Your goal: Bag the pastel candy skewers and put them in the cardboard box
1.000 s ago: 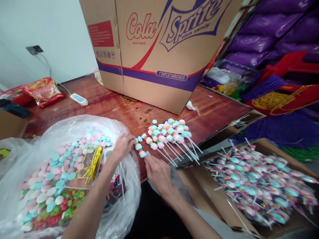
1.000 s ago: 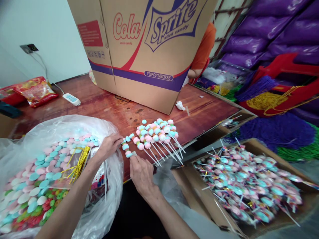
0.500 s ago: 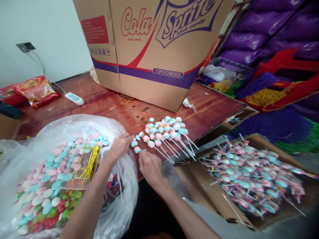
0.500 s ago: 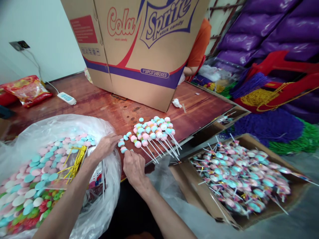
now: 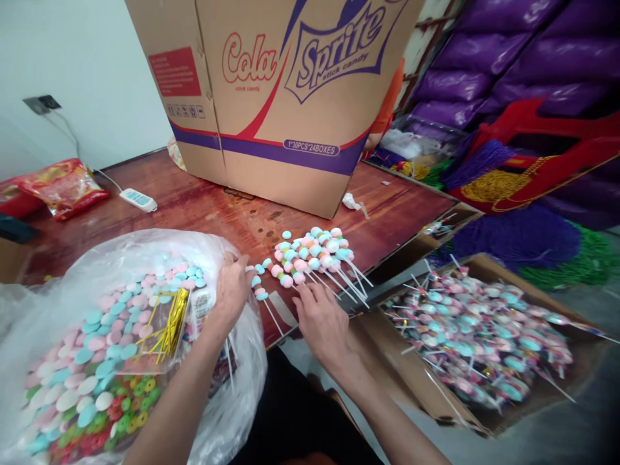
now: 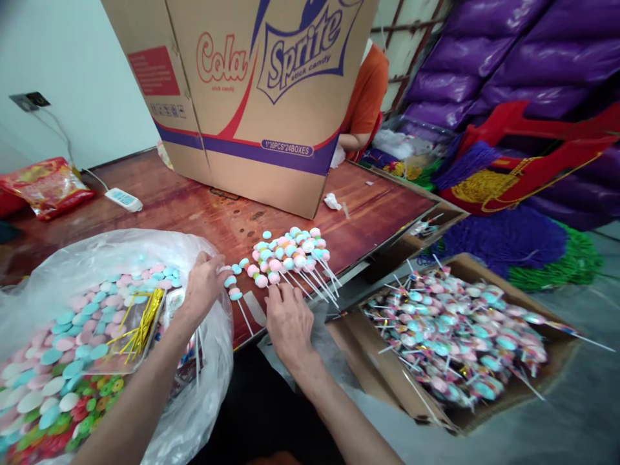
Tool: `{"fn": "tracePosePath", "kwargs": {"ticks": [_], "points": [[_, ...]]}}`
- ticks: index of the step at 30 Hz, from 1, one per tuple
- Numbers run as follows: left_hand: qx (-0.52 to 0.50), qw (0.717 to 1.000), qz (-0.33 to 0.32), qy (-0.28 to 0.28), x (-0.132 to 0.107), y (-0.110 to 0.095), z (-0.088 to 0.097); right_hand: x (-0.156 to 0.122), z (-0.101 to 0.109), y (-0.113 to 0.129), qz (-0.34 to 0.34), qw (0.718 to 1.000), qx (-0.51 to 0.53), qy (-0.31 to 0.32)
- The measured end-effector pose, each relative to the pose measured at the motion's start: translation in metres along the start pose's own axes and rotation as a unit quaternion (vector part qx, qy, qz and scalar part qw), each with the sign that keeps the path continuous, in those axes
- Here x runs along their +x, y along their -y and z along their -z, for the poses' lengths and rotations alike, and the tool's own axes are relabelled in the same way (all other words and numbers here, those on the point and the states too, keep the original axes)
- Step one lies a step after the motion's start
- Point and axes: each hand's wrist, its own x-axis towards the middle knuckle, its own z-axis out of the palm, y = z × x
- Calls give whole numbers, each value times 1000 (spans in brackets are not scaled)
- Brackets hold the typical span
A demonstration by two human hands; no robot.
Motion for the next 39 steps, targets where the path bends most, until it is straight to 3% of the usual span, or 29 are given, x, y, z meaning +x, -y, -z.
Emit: {"fn": "tracePosePath", "kwargs": {"ticks": [3, 5, 8, 11, 17, 22, 39], "points": [[18, 1000, -3, -5, 8, 1, 2, 1, -10, 1, 12, 1000, -19, 10], [27, 999, -40, -4, 14, 1, 1, -1, -15, 3, 9, 1000, -15, 0], [25, 994, -87, 54, 23, 1, -4, -5, -17, 4, -9, 1000, 12, -12], [10, 991, -81, 109, 28, 1, -10, -9, -11, 3, -27, 998, 65, -9], [-27, 990, -90, 106, 29, 2, -15, -18, 1, -3, -64, 977, 205, -11], [-50, 987, -107, 107, 32, 3, -18, -19, -1, -2, -61, 968, 244, -7], [-103, 981, -109, 122, 36, 10, -21, -3, -6, -1, -26, 989, 117, 82]]}}
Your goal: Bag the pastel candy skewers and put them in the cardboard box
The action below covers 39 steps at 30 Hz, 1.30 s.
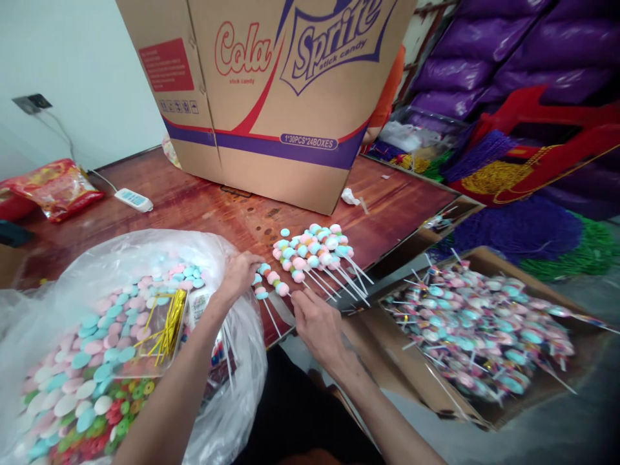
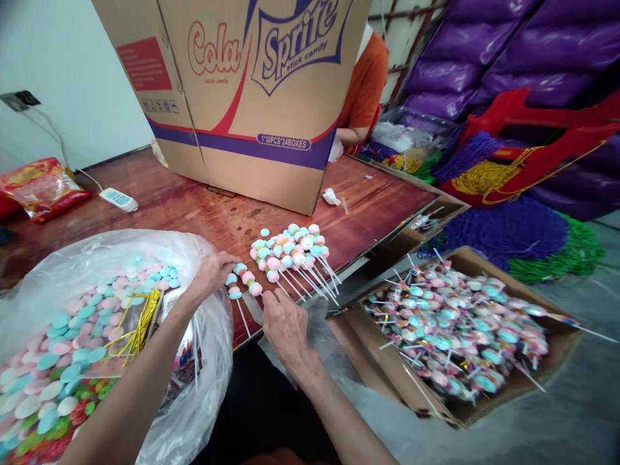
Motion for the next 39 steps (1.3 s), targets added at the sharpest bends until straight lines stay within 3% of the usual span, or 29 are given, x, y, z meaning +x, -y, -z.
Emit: {"fn": "tracePosePath", "kwargs": {"ticks": [4, 9, 16, 20, 27, 30, 34, 39], "points": [[8, 1000, 2, 3, 3, 0, -2, 5, -2, 4, 23, 1000, -1, 5], [32, 999, 27, -3, 0, -6, -6, 5, -15, 16, 29, 998, -19, -46], [197, 976, 88, -11, -16, -31, -2, 7, -27, 29, 10, 997, -39, -66], [210, 975, 69, -2, -20, -35, 0, 11, -28, 29, -12, 998, -43, -47], [206, 978, 41, -8, -21, -23, 0, 15, -31, 32, -14, 999, -32, -24], [201, 979, 20, -4, -20, -23, 4, 12, -27, 31, 4, 999, -38, -6], [199, 978, 39, -39, -11, -24, 17, 7, -13, 23, 13, 998, -59, -9], [48, 997, 45, -36, 26, -21, 35, 4, 15, 3, 45, 996, -14, -76]]}}
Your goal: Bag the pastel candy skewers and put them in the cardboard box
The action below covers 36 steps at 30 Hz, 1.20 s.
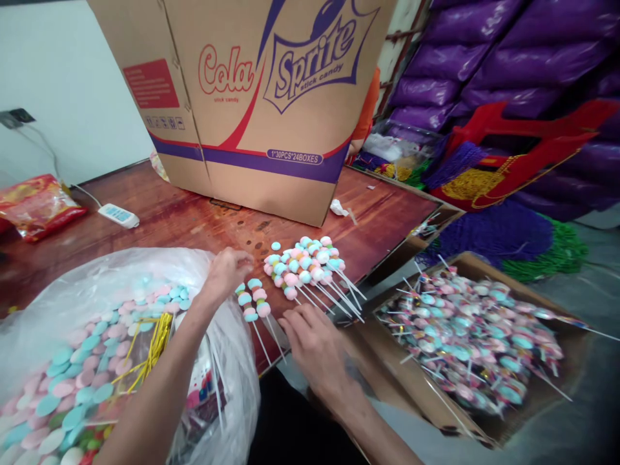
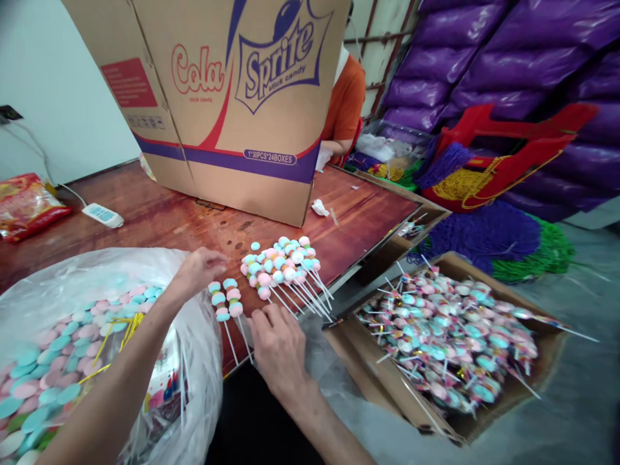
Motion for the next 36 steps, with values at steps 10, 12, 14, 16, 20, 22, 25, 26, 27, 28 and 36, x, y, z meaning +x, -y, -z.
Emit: {"fn": "tracePosePath", "kwargs": {"ticks": [10, 12, 14, 16, 20, 22, 25, 26, 27, 28, 36], "points": [[-119, 992, 8, 28, 77, -36, -44, 10, -4, -23, -51, 991, -112, -48], [-144, 989, 4, 35, 82, -36, -52, 13, -8, -22, -63, 988, -132, -52], [-172, 985, 9, 27, 85, -31, -56, 16, -12, -23, -68, 985, -148, -51], [-205, 979, 22, 12, 84, -25, -56, 19, -14, -24, -66, 986, -144, -50], [-293, 955, 43, 13, 69, -11, -46, 20, -13, -24, -70, 992, -75, -67], [-338, 939, 45, 37, 55, -5, -38, 16, -8, -22, -77, 994, -24, -73], [-456, 880, 64, 115, 32, 5, -26, 5, -1, -16, -78, 993, 56, -69], [-493, 854, 75, 145, 26, 8, -23, 0, 0, -14, -76, 992, 77, -67], [-521, 832, 83, 171, 20, 11, -20, -4, 1, -13, -75, 991, 93, -65], [-533, 820, 87, 192, 16, 14, -18, -9, 1, -11, -74, 990, 102, -64], [-423, 886, 51, 181, 14, 19, -22, -19, -7, -4, -71, 993, 49, -78]]}}
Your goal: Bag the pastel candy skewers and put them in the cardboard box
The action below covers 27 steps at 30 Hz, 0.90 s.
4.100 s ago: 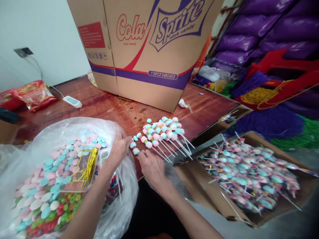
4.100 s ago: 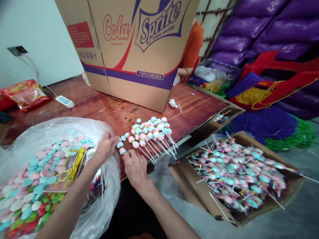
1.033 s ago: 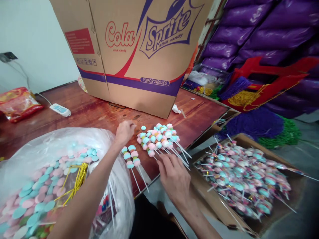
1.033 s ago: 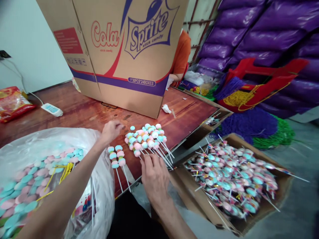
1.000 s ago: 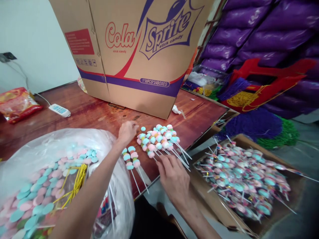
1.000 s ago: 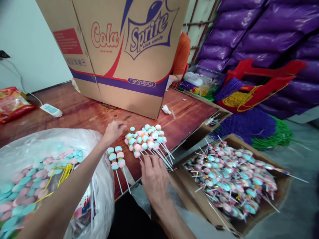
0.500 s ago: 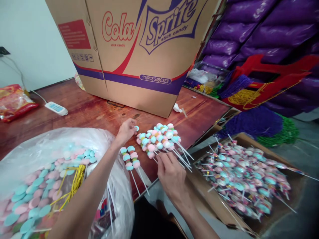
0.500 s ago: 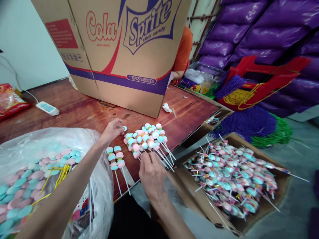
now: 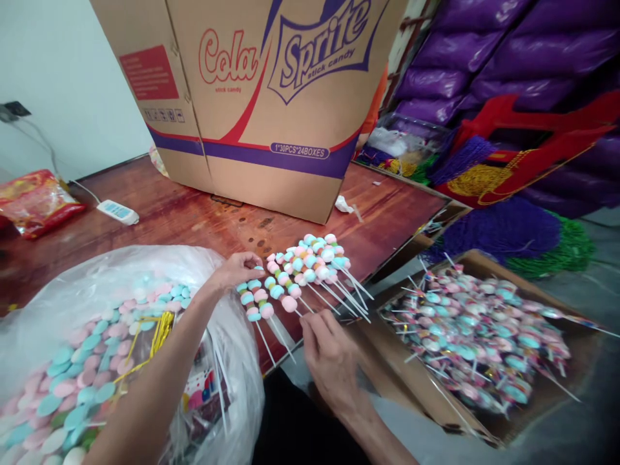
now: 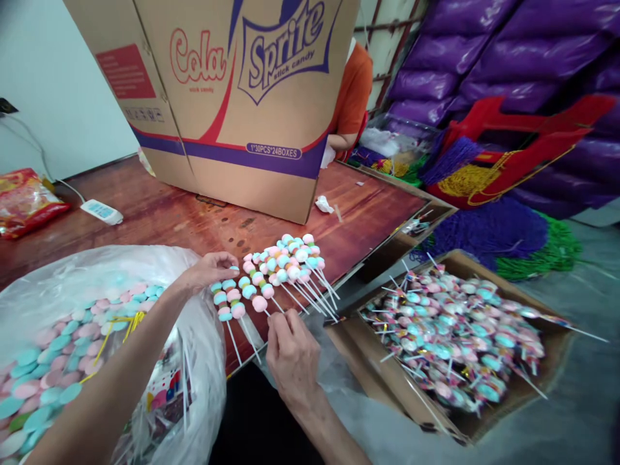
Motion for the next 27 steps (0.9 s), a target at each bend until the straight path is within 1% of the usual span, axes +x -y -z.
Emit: {"fn": "tracePosePath", "kwargs": {"ticks": [5, 9, 12, 16, 23, 27], "points": [[8, 1000, -18, -2, 3, 3, -4, 1, -2, 4, 8, 999, -41, -4], [73, 996, -41, -1, 5, 6, -2, 2, -8, 7, 6, 999, -50, -17], [100, 994, -46, -4, 6, 9, -2, 2, -14, 9, -5, 998, -62, -17], [130, 990, -51, -27, 8, 14, -4, 2, -20, 10, -10, 997, -81, -15], [136, 989, -38, -44, 8, 20, -6, 2, -21, 8, 1, 998, -56, -5], [137, 989, -41, -41, 8, 20, -8, 3, -19, 9, 3, 997, -80, -5]]}}
